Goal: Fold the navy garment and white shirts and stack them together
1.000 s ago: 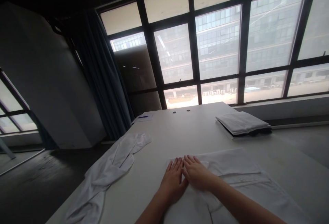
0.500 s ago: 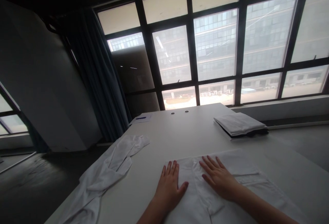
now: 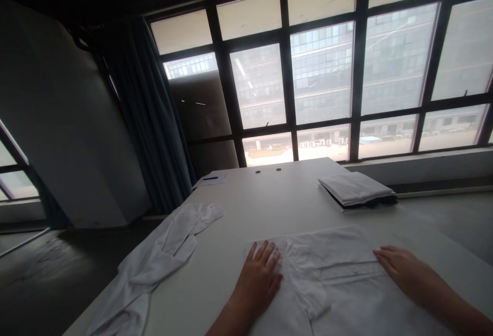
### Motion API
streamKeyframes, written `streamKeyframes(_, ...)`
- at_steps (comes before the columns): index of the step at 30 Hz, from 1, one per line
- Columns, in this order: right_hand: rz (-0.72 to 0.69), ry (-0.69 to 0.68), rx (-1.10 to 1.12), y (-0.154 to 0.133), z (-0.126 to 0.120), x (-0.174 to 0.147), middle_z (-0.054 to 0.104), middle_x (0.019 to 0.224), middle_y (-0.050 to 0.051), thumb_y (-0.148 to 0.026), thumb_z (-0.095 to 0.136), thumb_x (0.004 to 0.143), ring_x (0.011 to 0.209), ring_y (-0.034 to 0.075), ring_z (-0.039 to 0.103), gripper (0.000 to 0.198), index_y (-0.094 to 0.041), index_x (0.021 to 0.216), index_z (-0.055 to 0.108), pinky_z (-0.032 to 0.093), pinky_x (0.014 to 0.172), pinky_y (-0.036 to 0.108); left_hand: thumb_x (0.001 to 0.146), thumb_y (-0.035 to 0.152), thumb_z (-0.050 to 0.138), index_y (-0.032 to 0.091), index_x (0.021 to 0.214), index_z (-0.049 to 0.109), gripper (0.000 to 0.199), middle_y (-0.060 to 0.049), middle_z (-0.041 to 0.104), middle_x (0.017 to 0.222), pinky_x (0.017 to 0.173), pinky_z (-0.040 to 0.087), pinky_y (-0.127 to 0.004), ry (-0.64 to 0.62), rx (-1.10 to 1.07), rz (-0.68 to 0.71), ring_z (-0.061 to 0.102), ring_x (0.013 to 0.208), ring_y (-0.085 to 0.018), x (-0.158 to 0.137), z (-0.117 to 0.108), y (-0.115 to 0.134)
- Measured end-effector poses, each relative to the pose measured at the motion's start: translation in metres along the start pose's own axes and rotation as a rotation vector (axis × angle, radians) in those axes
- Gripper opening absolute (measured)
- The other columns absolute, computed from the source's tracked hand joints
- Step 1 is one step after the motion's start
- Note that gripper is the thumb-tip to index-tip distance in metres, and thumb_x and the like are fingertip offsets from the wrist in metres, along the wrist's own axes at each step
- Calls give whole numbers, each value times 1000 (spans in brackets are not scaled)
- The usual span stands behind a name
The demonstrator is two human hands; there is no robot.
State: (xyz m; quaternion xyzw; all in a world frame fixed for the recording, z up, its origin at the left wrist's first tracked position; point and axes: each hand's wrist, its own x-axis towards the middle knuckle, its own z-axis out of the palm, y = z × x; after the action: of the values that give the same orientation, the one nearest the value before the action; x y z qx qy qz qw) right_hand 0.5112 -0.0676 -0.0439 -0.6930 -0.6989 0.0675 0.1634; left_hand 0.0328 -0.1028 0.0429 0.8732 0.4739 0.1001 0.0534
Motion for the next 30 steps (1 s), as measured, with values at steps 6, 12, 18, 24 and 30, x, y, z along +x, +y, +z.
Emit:
streamKeyframes(6, 134, 115, -18, -7, -4, -2, 73, 108, 23, -46, 33, 95, 94, 33, 72, 51, -14, 106, 71, 52, 81, 44, 92, 75, 47, 41, 158, 28, 77, 1, 14, 169, 126, 12, -57, -187, -164, 264, 16, 155, -33, -6, -5, 31)
streamKeyframes(12, 271, 14, -117, -37, -4, -9, 73, 80, 17, -59, 36, 96, 78, 36, 73, 50, -19, 91, 65, 48, 66, 42, 85, 79, 55, 40, 158, 27, 88, -1, 16, 169, 125, 6, -59, -241, -217, 252, 15, 155, -35, -2, -2, 28)
streamKeyframes(18, 180, 33, -42, -44, -10, -5, 74, 81, 14, -52, 39, 96, 81, 33, 73, 39, -22, 90, 64, 46, 65, 37, 86, 79, 55, 42, 158, 28, 85, -1, 18, 169, 126, 7, -59, -246, -241, 242, 15, 155, -34, -2, -5, 29)
streamKeyframes(24, 142, 134, 219, -33, -3, 2, 77, 97, 18, -57, 43, 93, 93, 32, 74, 48, -18, 100, 69, 50, 74, 35, 86, 79, 55, 42, 158, 29, 85, 0, 18, 168, 126, 7, -58, -243, -241, 244, 15, 155, -34, -3, -6, 29)
streamKeyframes(30, 77, 189, 299, -29, -1, 4, 78, 110, 13, -52, 43, 95, 104, 30, 72, 44, -21, 106, 71, 53, 82, 33, 86, 79, 55, 41, 158, 29, 85, -1, 19, 168, 126, 7, -58, -251, -232, 242, 16, 155, -34, -2, -5, 28)
